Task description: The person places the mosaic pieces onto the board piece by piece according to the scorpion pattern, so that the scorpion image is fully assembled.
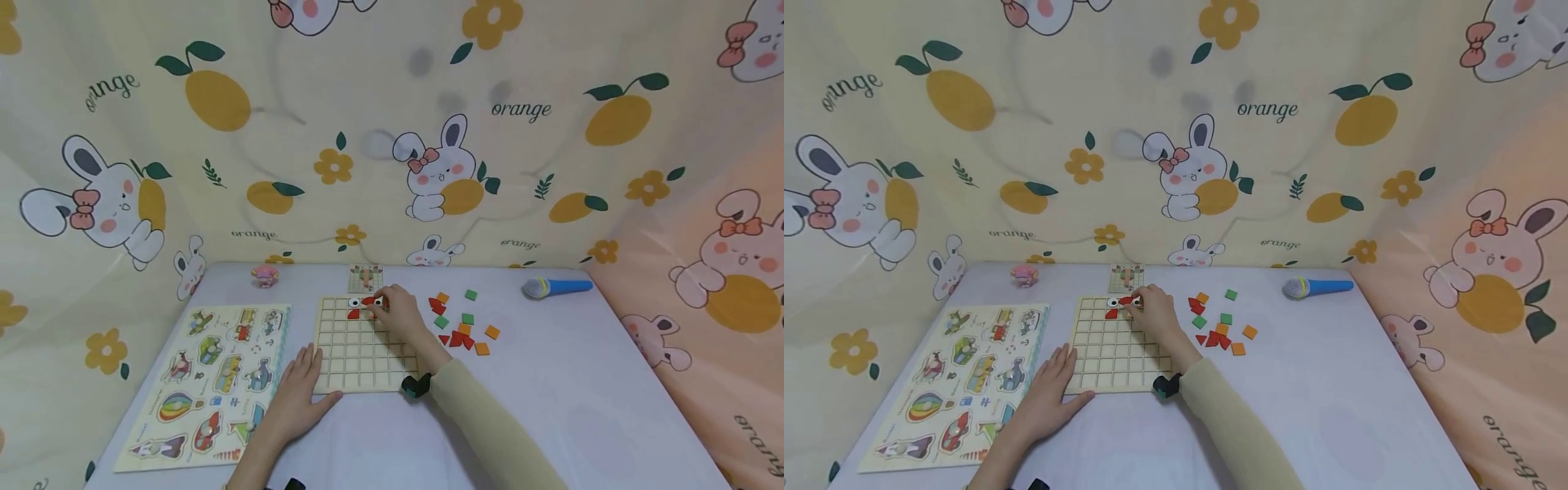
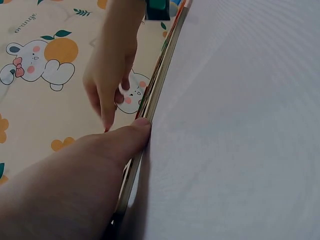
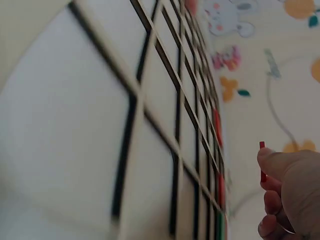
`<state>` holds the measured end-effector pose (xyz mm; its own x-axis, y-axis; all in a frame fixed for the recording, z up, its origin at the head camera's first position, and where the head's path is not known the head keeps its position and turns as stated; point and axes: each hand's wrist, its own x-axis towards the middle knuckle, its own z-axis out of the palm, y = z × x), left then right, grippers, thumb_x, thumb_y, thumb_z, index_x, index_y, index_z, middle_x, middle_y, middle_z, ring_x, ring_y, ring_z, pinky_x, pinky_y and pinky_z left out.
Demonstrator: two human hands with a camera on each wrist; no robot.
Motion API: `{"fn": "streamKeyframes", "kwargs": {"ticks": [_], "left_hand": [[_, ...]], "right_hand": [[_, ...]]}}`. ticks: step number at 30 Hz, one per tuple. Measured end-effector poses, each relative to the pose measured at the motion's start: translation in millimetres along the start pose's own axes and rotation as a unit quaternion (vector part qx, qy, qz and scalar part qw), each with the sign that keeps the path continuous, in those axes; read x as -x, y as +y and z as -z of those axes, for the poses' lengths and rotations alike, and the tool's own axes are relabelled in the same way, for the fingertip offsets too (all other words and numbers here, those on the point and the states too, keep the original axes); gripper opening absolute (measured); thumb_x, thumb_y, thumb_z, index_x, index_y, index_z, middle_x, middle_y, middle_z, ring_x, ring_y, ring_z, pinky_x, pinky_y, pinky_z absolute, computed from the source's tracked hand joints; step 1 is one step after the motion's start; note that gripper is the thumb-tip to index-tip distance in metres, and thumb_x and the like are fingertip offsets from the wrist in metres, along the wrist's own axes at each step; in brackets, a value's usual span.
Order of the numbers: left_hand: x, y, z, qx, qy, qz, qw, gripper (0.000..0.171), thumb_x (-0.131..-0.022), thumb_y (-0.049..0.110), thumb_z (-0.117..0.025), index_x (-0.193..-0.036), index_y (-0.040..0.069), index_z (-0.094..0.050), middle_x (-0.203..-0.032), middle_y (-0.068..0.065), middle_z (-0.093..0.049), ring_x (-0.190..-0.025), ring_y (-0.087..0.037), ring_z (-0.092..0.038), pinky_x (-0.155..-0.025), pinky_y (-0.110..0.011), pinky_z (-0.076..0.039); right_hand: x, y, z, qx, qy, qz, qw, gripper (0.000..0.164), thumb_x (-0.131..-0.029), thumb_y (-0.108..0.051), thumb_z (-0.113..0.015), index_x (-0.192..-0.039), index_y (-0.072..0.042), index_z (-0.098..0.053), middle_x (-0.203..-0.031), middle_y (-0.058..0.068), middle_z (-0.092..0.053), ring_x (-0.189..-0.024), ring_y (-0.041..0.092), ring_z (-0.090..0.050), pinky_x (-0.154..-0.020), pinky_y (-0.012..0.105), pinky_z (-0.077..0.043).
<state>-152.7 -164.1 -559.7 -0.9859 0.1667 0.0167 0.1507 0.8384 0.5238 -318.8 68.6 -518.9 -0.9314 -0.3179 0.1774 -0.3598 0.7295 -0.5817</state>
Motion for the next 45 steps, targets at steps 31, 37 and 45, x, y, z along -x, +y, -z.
{"fn": "streamKeyframes", "kwargs": {"ticks": [31, 37, 45], "left_hand": [[-0.1, -0.6, -0.9, -0.01, -0.004, 0.001, 0.9999, 0.099, -0.098, 0.058, -0.067, -0.165, -0.003, -0.027, -0.174, -0.024, -0.017, -0.163, -0.041, -0.011, -0.131, -0.059, -0.015], [0.1, 0.6, 1.0, -0.008, -0.002, 0.001, 1.0, 0.099, -0.098, 0.057, -0.068, -0.165, -0.004, -0.027, -0.174, -0.025, -0.017, -0.163, -0.042, -0.011, -0.131, -0.059, -0.014], [0.0, 2.5, 0.4, -0.009, -0.003, 0.005, 0.9999, 0.099, -0.098, 0.056, -0.069, -0.165, -0.004, -0.029, -0.174, -0.025, -0.019, -0.163, -0.043, -0.013, -0.131, -0.06, -0.016]], "right_hand": [[-35, -36, -60, 0.054, -0.009, -0.014, 0.998, 0.029, -0.1, -0.043, -0.075, -0.106, -0.014, -0.076, -0.17, 0.026, -0.028, -0.145, 0.046, -0.047, -0.102, 0.063, -0.046], [-37, -32, -60, 0.032, -0.003, -0.001, 0.999, 0.021, -0.101, -0.035, -0.073, -0.101, -0.014, -0.077, -0.167, 0.025, -0.036, -0.151, 0.043, -0.041, -0.095, 0.057, -0.045], [-37, -36, -59, 0.043, -0.002, -0.006, 0.999, 0.02, -0.1, -0.032, -0.073, -0.111, -0.017, -0.08, -0.167, 0.029, -0.033, -0.146, 0.047, -0.048, -0.101, 0.067, -0.045]]}}
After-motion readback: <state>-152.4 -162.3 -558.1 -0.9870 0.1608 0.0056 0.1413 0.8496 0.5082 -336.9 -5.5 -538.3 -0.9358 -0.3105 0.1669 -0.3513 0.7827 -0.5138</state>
